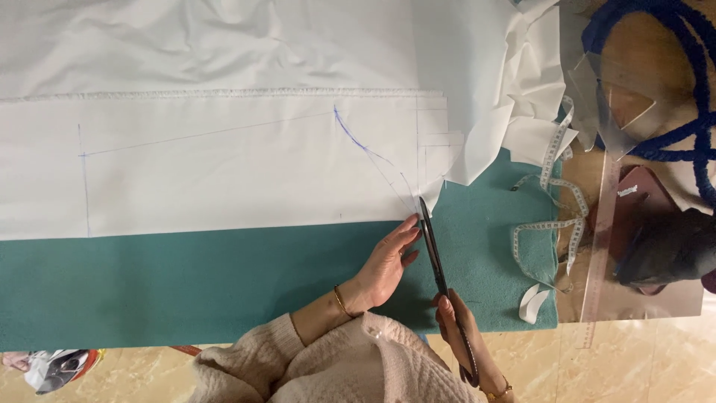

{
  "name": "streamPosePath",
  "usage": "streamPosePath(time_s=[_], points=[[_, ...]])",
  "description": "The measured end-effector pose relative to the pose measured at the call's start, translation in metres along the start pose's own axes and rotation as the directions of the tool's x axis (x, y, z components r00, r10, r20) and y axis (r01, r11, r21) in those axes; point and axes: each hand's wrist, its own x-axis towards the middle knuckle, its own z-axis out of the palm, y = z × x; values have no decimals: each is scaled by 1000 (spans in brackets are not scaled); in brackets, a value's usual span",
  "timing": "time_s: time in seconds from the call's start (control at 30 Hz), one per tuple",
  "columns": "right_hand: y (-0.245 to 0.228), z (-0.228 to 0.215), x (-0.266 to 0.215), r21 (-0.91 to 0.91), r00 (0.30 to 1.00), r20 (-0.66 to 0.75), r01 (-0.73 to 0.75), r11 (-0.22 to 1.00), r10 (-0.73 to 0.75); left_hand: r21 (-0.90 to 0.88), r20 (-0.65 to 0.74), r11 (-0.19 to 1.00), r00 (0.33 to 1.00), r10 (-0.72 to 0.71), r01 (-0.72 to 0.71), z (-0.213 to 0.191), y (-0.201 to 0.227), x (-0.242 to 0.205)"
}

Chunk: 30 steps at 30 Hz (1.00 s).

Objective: The person marks a white fabric piece with a blue pen and ruler, then cuts along the marked lines using large scissors. The person trims the edges and folds the cut fabric piece on the green work surface.

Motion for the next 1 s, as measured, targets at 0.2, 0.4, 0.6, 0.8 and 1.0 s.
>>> streamPosePath(time_s=[0.2,0.4,0.6,0.8,1.0], points=[[-18,-7,3,-110,998,47,50,993,-45,0,25,1000,1000,1,-1,-2,2,0],[-38,-6,13,-179,997,54,68,981,-59,-2,0,1000,1000,-16,16,-1,5,-2],[-15,-12,24,-213,985,72,170,962,-158,-33,16,999,1000,1,0,-7,-2,4],[-16,-16,25,-66,995,89,60,996,-54,-35,32,999,999,-8,9,-7,1,2],[-28,-28,36,-258,987,112,139,956,-113,-49,58,999,998,1,2,-9,0,4]])
